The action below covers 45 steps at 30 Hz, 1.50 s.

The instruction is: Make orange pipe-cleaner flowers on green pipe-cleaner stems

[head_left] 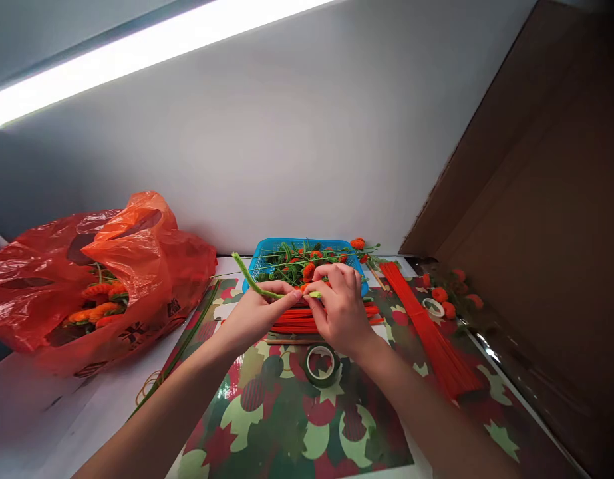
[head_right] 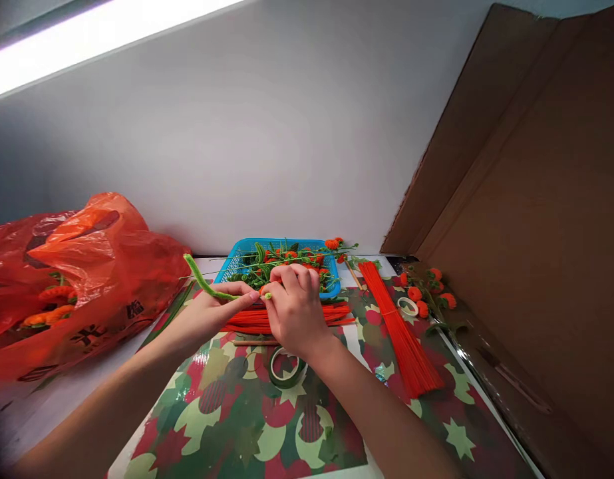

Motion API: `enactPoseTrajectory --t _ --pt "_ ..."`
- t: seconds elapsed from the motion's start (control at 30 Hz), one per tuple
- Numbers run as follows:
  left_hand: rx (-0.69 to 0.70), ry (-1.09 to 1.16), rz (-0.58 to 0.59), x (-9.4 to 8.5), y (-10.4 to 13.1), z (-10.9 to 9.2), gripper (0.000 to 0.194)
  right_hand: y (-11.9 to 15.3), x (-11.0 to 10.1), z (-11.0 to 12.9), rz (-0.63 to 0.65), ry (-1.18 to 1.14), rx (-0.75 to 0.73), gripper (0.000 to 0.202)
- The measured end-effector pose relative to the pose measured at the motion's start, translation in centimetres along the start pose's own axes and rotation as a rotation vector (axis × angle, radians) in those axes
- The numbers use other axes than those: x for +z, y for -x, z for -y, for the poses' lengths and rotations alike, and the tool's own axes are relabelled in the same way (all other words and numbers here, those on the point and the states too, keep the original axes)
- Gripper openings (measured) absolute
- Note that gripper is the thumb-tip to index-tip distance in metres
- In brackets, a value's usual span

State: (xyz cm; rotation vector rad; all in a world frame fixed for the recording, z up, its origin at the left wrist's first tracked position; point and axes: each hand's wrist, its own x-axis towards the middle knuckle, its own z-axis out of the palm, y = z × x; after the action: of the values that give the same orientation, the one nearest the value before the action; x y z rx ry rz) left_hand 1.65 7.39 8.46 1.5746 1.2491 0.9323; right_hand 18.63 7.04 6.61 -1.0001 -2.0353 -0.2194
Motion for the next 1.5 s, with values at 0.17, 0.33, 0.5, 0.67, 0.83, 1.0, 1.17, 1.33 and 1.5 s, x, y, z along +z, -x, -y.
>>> enactPoseTrajectory --t 0.17,0.33,0.5,0.67,0.83,1.0,1.17,1.33,1.5 --pt "0.143 -0.157 -0.041 0.4 0.0 0.2 0.026 -0.2 0.0 0.1 0.124 -0.137 0.177 0.008" --pt "0.527 -0.562 -0.072 0.1 0.0 0.4 0.023 -0.7 -0.2 -0.4 0.309 -0.414 0.383 0.009" --pt "0.807 -0.811 0.055 -1.3 -0.1 -0.1 0.023 -1.3 -0.8 -1.4 0.604 -0.926 0.630 0.015" --pt "0.705 -0.583 0.053 -1.5 -0.5 0.0 0.022 -1.3 -0.6 -1.9 0.748 -1.314 0.897 0.035" --pt "0.179 -0.069 0.069 -1.8 -1.5 1.4 0.037 -1.3 -0.2 -1.4 0.481 -1.113 0.822 0.023" --pt "0.027 -0.005 0.053 -1.8 -1.7 2.1 0.042 -1.2 -0.1 -1.3 0.378 -0.755 0.658 0.010" --pt "0.070 -0.058 0.061 -1.8 -1.7 1.9 0.035 -0.9 -0.1 -1.2 0.347 -0.531 0.526 0.008" --pt "0.234 -0.278 0.046 -2.6 -1.7 1.8 0.028 -1.0 -0.4 -1.1 0.479 -0.487 0.516 0.009" --pt "0.173 -0.302 0.034 -3.6 -2.0 1.8 0.032 -1.1 -0.4 -1.5 0.525 -0.525 0.570 0.010"
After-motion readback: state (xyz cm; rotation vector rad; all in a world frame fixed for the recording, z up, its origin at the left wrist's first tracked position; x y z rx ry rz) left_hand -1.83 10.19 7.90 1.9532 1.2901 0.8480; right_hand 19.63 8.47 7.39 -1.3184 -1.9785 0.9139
